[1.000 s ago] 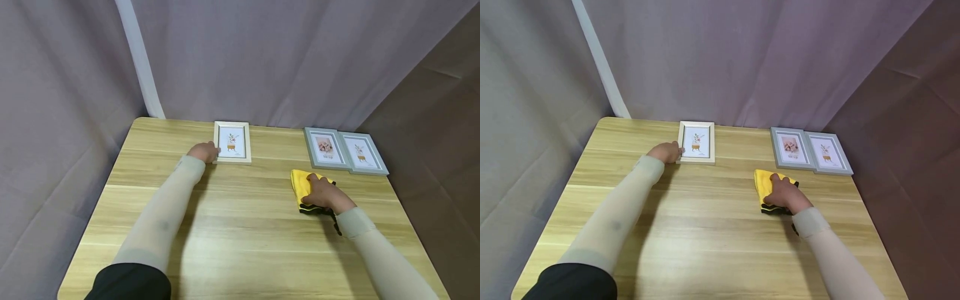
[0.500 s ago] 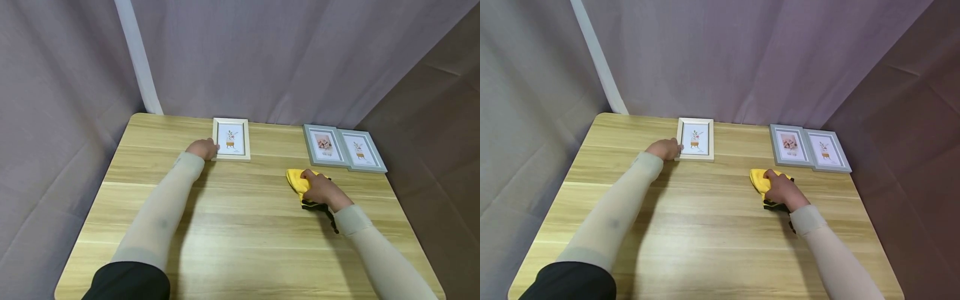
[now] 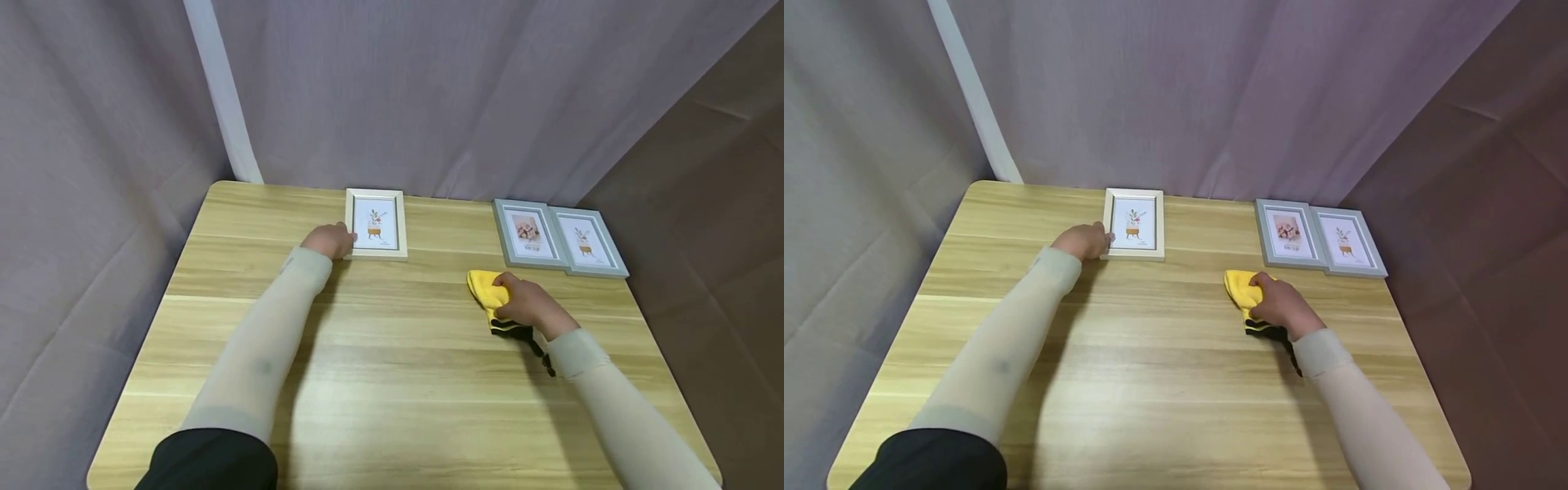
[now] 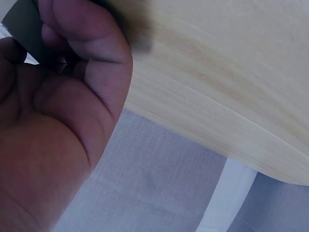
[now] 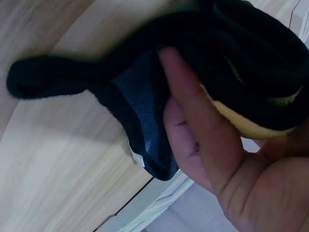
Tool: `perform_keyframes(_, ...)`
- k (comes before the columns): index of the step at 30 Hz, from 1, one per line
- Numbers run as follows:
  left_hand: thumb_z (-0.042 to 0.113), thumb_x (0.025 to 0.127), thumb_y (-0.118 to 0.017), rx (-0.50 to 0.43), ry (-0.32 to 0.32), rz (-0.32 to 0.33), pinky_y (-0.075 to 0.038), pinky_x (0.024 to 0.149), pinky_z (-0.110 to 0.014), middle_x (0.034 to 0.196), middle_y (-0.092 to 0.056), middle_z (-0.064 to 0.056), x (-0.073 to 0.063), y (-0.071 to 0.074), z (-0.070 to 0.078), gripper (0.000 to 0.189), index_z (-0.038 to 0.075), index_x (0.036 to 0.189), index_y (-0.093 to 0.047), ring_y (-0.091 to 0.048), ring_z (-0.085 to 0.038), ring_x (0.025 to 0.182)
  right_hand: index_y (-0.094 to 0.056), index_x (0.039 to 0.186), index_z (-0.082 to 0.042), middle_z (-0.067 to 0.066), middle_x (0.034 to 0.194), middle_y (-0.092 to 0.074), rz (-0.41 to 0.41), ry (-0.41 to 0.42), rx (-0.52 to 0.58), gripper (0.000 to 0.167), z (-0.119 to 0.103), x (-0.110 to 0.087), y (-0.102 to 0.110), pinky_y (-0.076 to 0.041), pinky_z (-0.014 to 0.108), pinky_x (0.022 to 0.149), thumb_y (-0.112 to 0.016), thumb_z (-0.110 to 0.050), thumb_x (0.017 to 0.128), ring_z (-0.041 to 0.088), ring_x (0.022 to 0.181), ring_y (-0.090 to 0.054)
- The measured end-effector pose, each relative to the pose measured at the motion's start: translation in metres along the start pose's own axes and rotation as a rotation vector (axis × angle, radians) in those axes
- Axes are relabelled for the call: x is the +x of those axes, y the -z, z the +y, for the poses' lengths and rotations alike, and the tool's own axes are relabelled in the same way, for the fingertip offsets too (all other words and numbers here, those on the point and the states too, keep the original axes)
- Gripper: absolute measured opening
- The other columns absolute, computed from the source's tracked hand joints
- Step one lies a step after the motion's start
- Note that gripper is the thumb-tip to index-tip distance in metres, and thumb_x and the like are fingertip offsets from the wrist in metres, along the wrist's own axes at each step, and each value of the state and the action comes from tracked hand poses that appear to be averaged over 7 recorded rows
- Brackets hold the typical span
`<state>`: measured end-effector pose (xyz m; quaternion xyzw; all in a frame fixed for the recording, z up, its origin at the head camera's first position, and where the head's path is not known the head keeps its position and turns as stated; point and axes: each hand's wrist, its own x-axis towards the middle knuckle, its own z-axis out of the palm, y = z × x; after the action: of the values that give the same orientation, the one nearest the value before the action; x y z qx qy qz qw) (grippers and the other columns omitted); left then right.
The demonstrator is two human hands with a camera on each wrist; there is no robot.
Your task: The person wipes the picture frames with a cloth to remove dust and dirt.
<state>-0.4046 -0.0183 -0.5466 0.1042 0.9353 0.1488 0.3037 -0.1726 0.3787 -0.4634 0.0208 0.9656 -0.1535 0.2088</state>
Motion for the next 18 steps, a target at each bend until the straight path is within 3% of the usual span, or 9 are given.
perform_keyframes(8,0.056,0.122,-0.026,0.021,-0.007,-0.002,-0.037,0.139,-0.057,0.176,-0.045,-0.031,-0.0042,-0.0002,0.0026,0.08,0.001,0.179,-0.017,-0.044,-0.05,0.166,-0.049,0.152,-0.002,0.034,0.136,-0.07,0.021,-0.04,0.062,0.065,0.004,0.001,-0.0019,-0.053,0.054,0.093,-0.079,-0.022,0.098,0.039,0.107,-0.063)
perform_keyframes(13,0.054,0.122,-0.024,0.02,-0.006,-0.006,-0.037,0.138,-0.057,0.176,-0.045,-0.031,0.0026,-0.0008,0.0015,0.079,0.0,0.179,-0.017,-0.044,-0.049,0.165,-0.047,0.156,-0.001,0.033,0.138,-0.068,0.029,-0.055,0.117,0.069,0.0043,0.0,-0.0026,-0.052,0.05,0.093,-0.078,-0.024,0.099,0.039,0.108,-0.061)
perform_keyframes(18,0.056,0.121,-0.024,0.028,-0.006,-0.008,-0.037,0.138,-0.058,0.178,-0.043,-0.03,0.0057,-0.0013,-0.0002,0.08,0.002,0.18,-0.016,-0.043,-0.049,0.166,-0.041,0.164,0.0,0.036,0.151,-0.062,-0.003,-0.065,0.181,0.078,0.0045,-0.0027,-0.0017,-0.052,0.053,0.099,-0.078,-0.032,0.102,0.041,0.118,-0.06)
